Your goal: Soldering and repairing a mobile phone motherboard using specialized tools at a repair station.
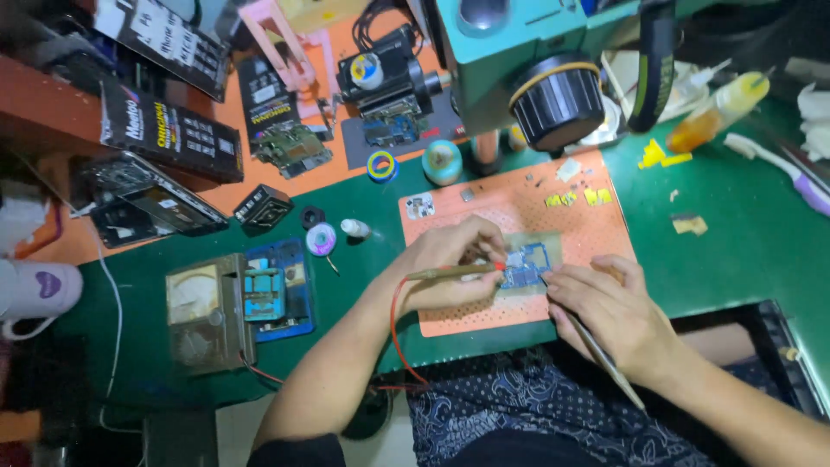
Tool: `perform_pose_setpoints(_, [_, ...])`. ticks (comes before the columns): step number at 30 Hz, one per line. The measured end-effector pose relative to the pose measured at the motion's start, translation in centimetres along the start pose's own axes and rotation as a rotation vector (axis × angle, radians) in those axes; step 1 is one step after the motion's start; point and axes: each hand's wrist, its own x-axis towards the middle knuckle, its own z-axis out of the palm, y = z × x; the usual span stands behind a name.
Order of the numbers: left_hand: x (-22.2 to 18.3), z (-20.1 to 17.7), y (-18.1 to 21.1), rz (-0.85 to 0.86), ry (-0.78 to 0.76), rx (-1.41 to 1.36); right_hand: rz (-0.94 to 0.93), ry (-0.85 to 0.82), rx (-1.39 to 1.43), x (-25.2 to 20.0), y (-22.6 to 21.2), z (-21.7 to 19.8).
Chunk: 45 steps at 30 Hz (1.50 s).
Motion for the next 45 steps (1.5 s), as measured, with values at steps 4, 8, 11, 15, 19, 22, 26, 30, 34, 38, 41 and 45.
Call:
perform_pose_setpoints(4, [-0.2,-0.8,1.7,-0.095,-0.028,0.047,-0.063,-0.125,-0.021,0.4,-0.1,-0.7])
perform_pose_setpoints(8, [-0.4,-0.6,1.3,-0.091,-0.050,0.036,-0.048,-0.143,-0.077,-0.1,-0.1,-0.4])
perform_pose_setpoints(11, [-0.7,-0.3,0.0,-0.028,-0.021,0.021,-0.011,-0.158,-0.049,-0.5,-0.2,-0.2])
perform_pose_setpoints(15, [-1.1,0.1,-1.1,0.099,-0.032,0.008,0.053,-0.180,-0.118,-2.0,0.3,0.7])
perform_pose_setpoints(19, [-0.6,0.5,-2.3,0.228,-0.028,0.059,0.047,-0.192,-0.123,-1.9,0.4,0.8])
perform_pose_setpoints(22, [-0.8,0.2,-1.7,0.165,-0.011,0.058,0.044,-0.188,-0.138,-1.8,0.4,0.9])
perform_pose_setpoints(26, [-0.5,0.7,-2.6,0.220,-0.026,0.097,0.041,-0.188,-0.112,-1.4,-0.1,0.6])
perform_pose_setpoints(30, [-1.0,0.1,-1.4,0.157,0.007,0.024,0.077,-0.195,-0.130,-1.7,0.0,0.8])
perform_pose_setpoints(34, [-0.9,0.4,-1.6,0.174,0.024,0.047,0.038,-0.180,-0.104,-1.5,-0.1,0.5])
perform_pose_setpoints(38, [-0.7,0.4,-2.0,0.170,-0.008,0.068,0.095,-0.220,-0.107,-1.8,0.1,0.6])
perform_pose_setpoints(41, [-0.7,0.6,-2.4,0.201,-0.011,0.080,0.087,-0.229,-0.120,-1.8,0.1,0.6])
perform_pose_setpoints(45, [-0.8,0.4,-1.9,0.154,0.000,0.048,0.060,-0.221,-0.123,-1.3,-0.3,0.4])
